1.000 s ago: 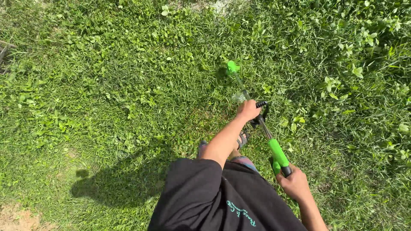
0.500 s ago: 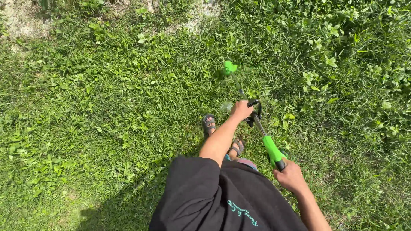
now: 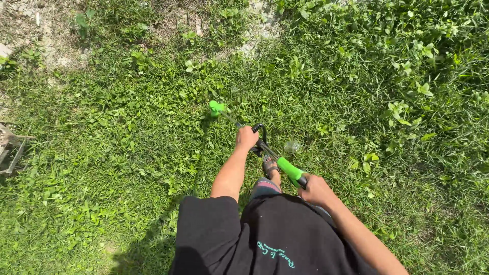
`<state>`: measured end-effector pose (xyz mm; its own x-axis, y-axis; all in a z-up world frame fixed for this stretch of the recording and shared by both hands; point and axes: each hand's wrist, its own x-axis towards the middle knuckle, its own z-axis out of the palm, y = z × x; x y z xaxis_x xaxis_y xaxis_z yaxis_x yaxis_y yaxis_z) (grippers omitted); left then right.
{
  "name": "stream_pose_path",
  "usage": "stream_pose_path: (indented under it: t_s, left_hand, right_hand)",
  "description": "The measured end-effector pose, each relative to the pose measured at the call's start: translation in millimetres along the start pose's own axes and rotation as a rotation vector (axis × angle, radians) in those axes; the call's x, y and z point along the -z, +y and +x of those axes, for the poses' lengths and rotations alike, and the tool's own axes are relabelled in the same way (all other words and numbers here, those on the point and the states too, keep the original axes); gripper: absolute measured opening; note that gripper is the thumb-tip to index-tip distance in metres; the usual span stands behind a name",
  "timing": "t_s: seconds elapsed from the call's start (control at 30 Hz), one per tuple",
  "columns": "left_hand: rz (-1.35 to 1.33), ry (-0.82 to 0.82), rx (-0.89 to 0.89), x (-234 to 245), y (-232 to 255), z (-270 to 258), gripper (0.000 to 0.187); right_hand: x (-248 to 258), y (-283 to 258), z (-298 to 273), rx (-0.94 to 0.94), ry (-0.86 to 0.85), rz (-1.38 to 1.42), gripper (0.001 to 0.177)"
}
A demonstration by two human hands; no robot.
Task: Trimming grass with a string trimmer.
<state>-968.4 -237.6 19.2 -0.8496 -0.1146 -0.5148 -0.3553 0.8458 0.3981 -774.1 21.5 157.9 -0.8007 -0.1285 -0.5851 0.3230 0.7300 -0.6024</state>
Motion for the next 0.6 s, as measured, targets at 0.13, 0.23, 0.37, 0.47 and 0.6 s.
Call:
stream_pose_path:
  t_s: [0.13,0.23,0.37,0.47,0.6]
  left_hand:
    - [0.017,-0.018,-0.064,7,16,40,0.032]
    - [0.053,-0.102,-0.13,-15,34,43,0.026]
    - [0.126,-0.233,-0.332,-59,91,64,0.027]
    - [0.134,-0.297,-0.427,-80,141,59,0.029]
    - [0.049,-0.349,-0.576,-122,212,66,0.031]
  right_hand:
    - [1,-9,24,-0.065,-0.005,0.06,0.035]
    - [0,-11,6,-0.132,0.053,0.1,0.034]
    - [-5,-1,-15,-0.22,0.219,0.198,0.037]
    - [-5,3,-28,-0.361,0.302,0.212,0.039]
    - [36,-27,-42,-0.571,0.358,0.284,0.043]
